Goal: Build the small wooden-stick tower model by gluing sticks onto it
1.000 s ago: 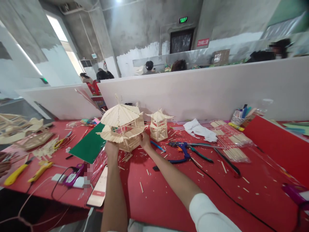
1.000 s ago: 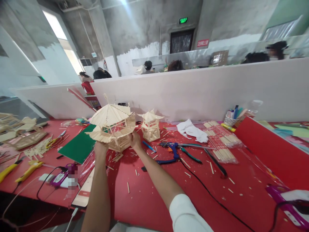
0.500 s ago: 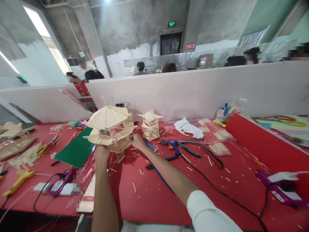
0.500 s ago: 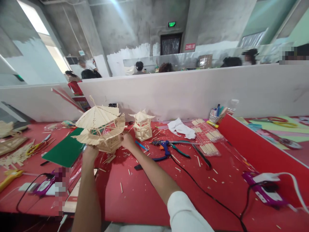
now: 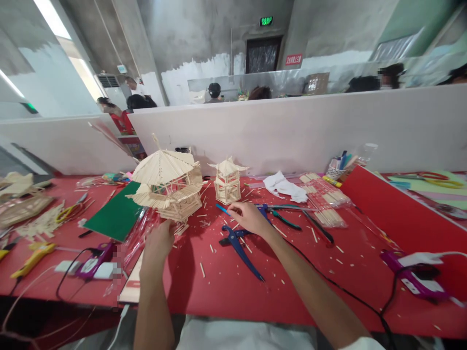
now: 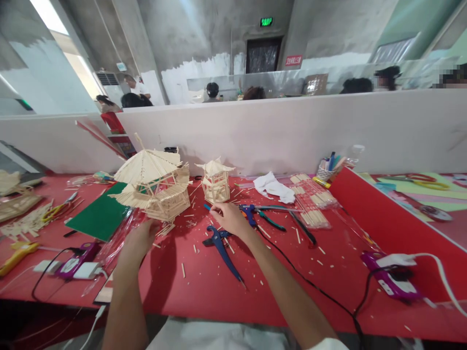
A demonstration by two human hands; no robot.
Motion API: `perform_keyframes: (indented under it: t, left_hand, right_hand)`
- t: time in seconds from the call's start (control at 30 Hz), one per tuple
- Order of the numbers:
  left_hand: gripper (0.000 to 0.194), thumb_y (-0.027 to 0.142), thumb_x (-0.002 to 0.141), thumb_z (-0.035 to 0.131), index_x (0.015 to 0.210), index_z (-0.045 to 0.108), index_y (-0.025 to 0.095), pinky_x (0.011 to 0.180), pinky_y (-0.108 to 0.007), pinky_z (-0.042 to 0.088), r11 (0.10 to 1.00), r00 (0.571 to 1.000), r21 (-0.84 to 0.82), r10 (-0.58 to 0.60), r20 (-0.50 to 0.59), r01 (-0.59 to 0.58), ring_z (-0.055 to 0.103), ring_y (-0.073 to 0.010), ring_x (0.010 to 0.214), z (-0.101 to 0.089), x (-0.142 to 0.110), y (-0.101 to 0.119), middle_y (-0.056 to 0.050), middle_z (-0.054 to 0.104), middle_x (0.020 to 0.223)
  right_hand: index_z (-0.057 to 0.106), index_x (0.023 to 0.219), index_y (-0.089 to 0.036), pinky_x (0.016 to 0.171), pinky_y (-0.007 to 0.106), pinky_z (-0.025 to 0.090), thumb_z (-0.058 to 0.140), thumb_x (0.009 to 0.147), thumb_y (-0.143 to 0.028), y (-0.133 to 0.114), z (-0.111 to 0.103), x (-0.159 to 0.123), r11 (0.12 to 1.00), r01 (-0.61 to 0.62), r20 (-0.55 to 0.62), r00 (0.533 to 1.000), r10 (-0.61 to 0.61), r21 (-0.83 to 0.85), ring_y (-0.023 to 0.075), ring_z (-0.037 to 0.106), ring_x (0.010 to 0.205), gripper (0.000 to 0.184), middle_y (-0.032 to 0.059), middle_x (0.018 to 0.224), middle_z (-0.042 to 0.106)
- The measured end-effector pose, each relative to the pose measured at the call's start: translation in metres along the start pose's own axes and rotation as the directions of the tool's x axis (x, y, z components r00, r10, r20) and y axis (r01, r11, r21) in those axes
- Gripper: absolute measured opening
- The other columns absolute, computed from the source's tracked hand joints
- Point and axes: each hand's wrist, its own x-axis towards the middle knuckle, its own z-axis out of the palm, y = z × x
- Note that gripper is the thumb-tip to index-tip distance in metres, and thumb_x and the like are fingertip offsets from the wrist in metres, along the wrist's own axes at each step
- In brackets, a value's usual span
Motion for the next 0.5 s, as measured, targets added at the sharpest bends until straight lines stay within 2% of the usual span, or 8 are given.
perform_keyframes:
  t: [0.13,0.3,0.5]
  left_hand:
    - [0.027,0.023,0.095,0.046,0.112,0.068,0.022,0.08,-0.032,0.048,0.999,0.996,0.034,0.025,0.08,-0.028,0.07,-0.0275,0.104,0.015,0.014,0.014,-0.012,0.075,0.11]
    - [0.02,0.031,0.095,0.053,0.107,0.067,0.022,0.076,-0.03,0.047,0.997,0.987,0.029,0.064,0.146,-0.069,0.071,-0.0258,0.099,0.037,0.027,0.015,-0.011,0.075,0.106]
    - [0.021,0.037,0.096,0.053,0.098,0.067,0.022,0.077,-0.027,0.047,0.981,0.963,-0.032,0.193,0.188,-0.19,0.071,-0.0217,0.091,0.041,0.026,0.022,-0.007,0.074,0.092]
  right_hand:
    - [0.071,0.087,-0.02,0.069,0.025,0.042,0.056,0.094,-0.028,0.013,-0.002,-0.019,1.0,-0.01,0.002,1.0,0.01,-0.015,0.0162,0.064,0.071,0.018,0.0019,0.082,0.074]
    - [0.069,0.087,-0.02,0.069,0.026,0.043,0.053,0.094,-0.031,0.028,-0.012,-0.034,0.998,-0.053,-0.052,0.997,0.054,0.029,0.0179,0.065,0.074,0.021,0.0038,0.085,0.074]
    - [0.068,0.087,-0.02,0.066,0.026,0.043,0.052,0.095,-0.034,0.035,-0.018,-0.036,0.996,-0.067,-0.128,0.989,0.074,0.061,0.0176,0.063,0.068,0.023,0.0025,0.078,0.071]
